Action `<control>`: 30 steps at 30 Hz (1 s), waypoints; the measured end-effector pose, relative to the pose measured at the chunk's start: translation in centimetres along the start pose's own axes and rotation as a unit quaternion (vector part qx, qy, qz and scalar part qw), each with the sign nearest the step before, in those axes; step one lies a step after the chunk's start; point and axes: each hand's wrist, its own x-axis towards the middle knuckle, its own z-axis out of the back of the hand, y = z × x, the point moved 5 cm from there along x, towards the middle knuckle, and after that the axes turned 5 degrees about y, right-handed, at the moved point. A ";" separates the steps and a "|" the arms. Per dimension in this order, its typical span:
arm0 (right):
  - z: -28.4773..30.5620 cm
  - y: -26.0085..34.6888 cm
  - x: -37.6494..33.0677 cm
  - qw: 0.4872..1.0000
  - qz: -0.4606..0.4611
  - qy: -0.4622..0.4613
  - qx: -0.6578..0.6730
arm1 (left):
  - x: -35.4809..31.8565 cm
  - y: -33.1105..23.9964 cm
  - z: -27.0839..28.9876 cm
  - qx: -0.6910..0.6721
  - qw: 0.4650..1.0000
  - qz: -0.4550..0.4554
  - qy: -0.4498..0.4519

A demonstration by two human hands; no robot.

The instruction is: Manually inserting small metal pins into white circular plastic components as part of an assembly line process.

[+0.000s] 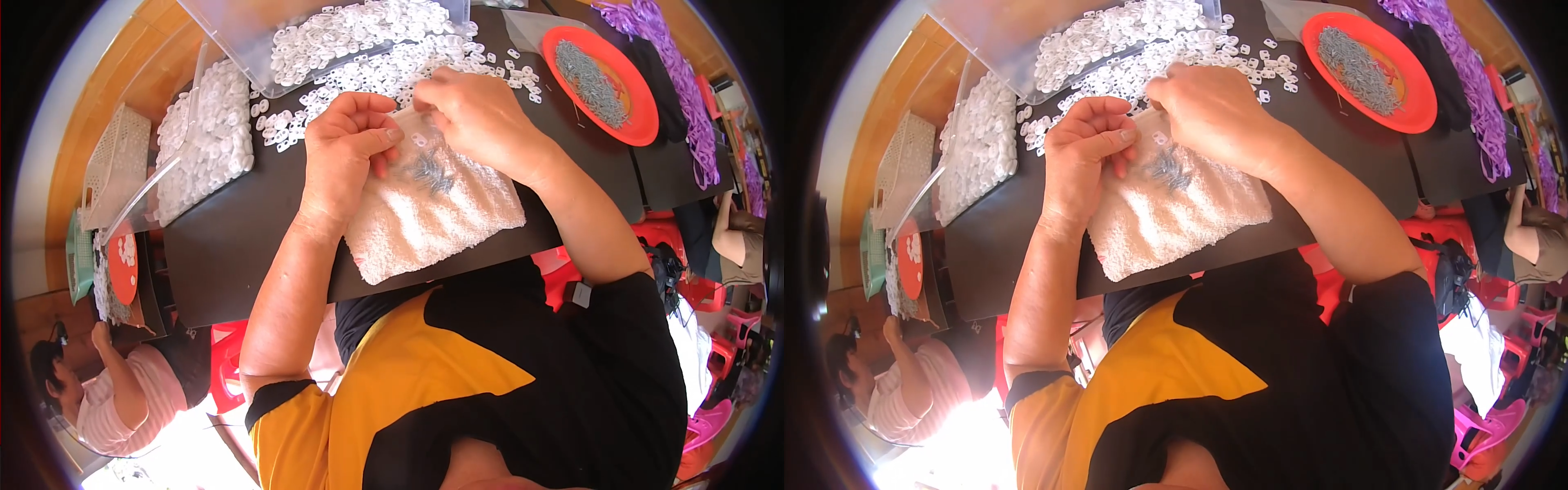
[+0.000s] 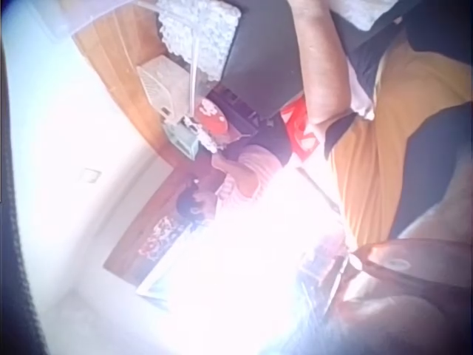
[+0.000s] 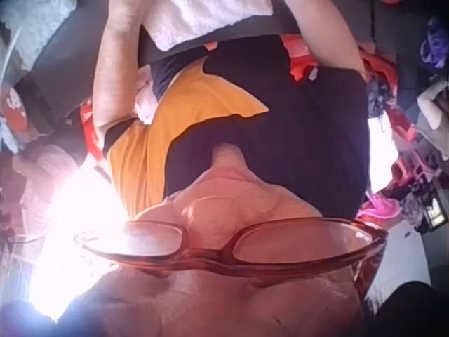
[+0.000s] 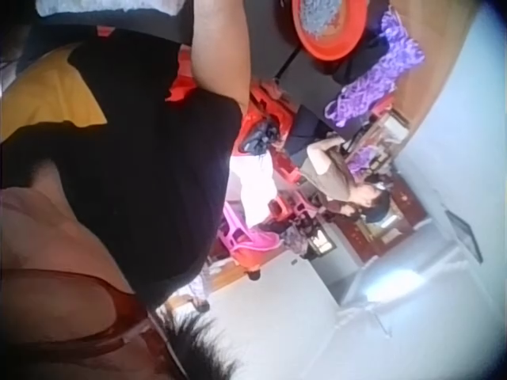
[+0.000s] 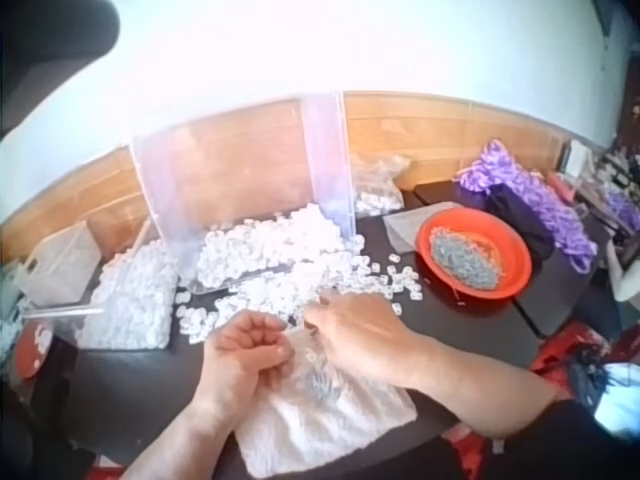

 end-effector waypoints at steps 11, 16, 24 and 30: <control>-1.0 0.1 0.2 0.914 0.007 0.031 0.405 | 0.1 -0.3 0.4 -0.082 0.997 -0.013 0.004; -1.3 0.2 0.5 0.846 -0.028 0.031 0.532 | 0.3 0.0 0.7 -0.138 0.990 -0.010 0.018; 1.0 -1.3 0.3 0.886 -0.067 0.060 0.454 | -0.2 0.5 -0.1 0.151 0.986 -0.067 0.003; 1.3 -0.7 -0.6 0.964 0.024 0.182 0.194 | 0.0 -0.2 -2.5 0.472 0.850 -0.227 0.058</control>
